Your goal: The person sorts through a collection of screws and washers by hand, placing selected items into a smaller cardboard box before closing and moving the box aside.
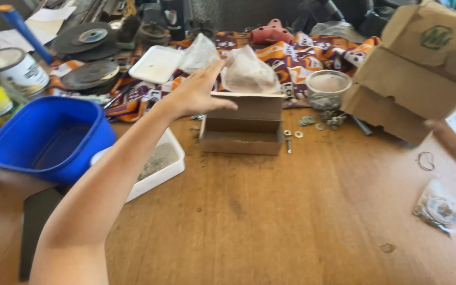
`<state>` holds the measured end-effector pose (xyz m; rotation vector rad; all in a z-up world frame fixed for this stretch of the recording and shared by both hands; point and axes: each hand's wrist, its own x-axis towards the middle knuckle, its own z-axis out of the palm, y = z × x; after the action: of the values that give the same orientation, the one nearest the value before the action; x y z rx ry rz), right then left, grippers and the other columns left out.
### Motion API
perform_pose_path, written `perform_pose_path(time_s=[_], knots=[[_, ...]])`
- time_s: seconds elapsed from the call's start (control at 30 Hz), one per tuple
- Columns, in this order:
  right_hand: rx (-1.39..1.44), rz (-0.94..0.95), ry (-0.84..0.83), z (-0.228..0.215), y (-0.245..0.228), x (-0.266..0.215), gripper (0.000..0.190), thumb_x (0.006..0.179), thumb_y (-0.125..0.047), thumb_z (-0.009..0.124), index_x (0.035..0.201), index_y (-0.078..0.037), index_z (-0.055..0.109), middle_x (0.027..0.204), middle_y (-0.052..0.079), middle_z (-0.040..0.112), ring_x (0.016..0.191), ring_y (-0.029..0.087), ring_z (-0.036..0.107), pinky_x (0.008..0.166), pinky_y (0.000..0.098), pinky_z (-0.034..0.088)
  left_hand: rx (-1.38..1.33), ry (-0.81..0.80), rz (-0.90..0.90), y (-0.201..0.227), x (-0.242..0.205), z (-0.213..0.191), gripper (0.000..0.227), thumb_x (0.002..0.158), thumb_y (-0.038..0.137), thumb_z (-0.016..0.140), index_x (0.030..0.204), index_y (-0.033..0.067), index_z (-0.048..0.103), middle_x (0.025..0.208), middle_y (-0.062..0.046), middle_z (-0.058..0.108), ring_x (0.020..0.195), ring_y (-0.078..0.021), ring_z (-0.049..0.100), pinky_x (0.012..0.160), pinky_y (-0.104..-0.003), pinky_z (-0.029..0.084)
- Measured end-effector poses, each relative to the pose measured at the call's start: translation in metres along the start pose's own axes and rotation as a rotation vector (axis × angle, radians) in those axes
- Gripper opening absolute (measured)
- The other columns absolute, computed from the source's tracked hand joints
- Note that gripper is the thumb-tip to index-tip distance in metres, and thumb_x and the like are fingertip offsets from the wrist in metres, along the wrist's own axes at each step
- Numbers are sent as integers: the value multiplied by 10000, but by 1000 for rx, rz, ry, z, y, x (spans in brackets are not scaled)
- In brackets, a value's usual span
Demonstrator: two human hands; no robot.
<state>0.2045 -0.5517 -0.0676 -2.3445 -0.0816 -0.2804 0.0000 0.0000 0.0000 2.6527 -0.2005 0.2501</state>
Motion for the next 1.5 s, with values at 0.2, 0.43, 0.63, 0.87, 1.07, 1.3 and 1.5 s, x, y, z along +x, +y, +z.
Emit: perform_pose_path(time_s=[0.2, 0.43, 0.63, 0.87, 1.07, 1.3, 1.5], knots=[[309, -316, -553, 109, -134, -117, 1131, 624, 13, 782, 1590, -60, 196, 1503, 190, 443, 1321, 305, 519, 1074, 458, 478, -2, 40, -118, -28, -127, -1, 1102, 810, 487, 827, 1604, 49, 200, 1643, -204, 287, 1510, -381, 249, 1201, -476, 229], [234, -152, -783, 186, -201, -148, 1303, 649, -74, 832, 1643, -148, -8, 1668, 180, 251, 975, 268, 635, 889, 412, 526, 47, 233, -78, -13, -242, 5, 989, 802, 428, 848, 1539, 2, 344, 1585, -213, 409, 1473, -358, 346, 1210, -475, 248], [611, -329, -667, 218, -153, -140, 1007, 608, 101, 895, 1489, 1, 419, 1341, 182, 513, 851, 251, 641, 641, 354, 606, 255, 181, -249, -20, -252, 32, 991, 756, 346, 866, 1563, 97, 347, 1474, -127, 498, 1473, -339, 371, 1208, -556, 278], [640, -205, -839, 148, -67, -207, 1355, 409, 207, 918, 1584, -105, 318, 1285, 108, 575, 872, 266, 684, 730, 413, 659, 205, 133, -190, -18, -243, 57, 1035, 727, 353, 884, 1564, 67, 346, 1481, -148, 495, 1482, -334, 355, 1234, -536, 220], [485, -297, -924, 118, -90, -241, 940, 717, 37, 837, 1527, -69, 373, 1393, 50, 583, 1034, 188, 706, 780, 317, 639, 223, -7, -14, -4, -230, 72, 1543, 490, 430, 1057, 1632, 35, 96, 1665, -214, 168, 1559, -349, 42, 1229, -509, -46], [358, -353, -922, 121, -108, -225, 1058, 701, -52, 903, 1535, -143, 259, 949, 54, 690, 775, 149, 673, 691, 285, 618, -316, -51, 18, 19, -213, 88, 1575, 617, 402, 1033, 1584, 58, -161, 1702, -239, -57, 1577, -366, 64, 1253, -437, 83], [185, -528, -758, 107, -97, -230, 1396, 684, -179, 915, 1639, -236, -101, 1181, 98, 631, 805, 157, 698, 743, 293, 618, -465, -18, -101, 24, -211, 109, 1551, 702, 291, 1011, 1549, 257, -288, 1693, -281, 28, 1478, -442, 347, 1183, -514, 270]])
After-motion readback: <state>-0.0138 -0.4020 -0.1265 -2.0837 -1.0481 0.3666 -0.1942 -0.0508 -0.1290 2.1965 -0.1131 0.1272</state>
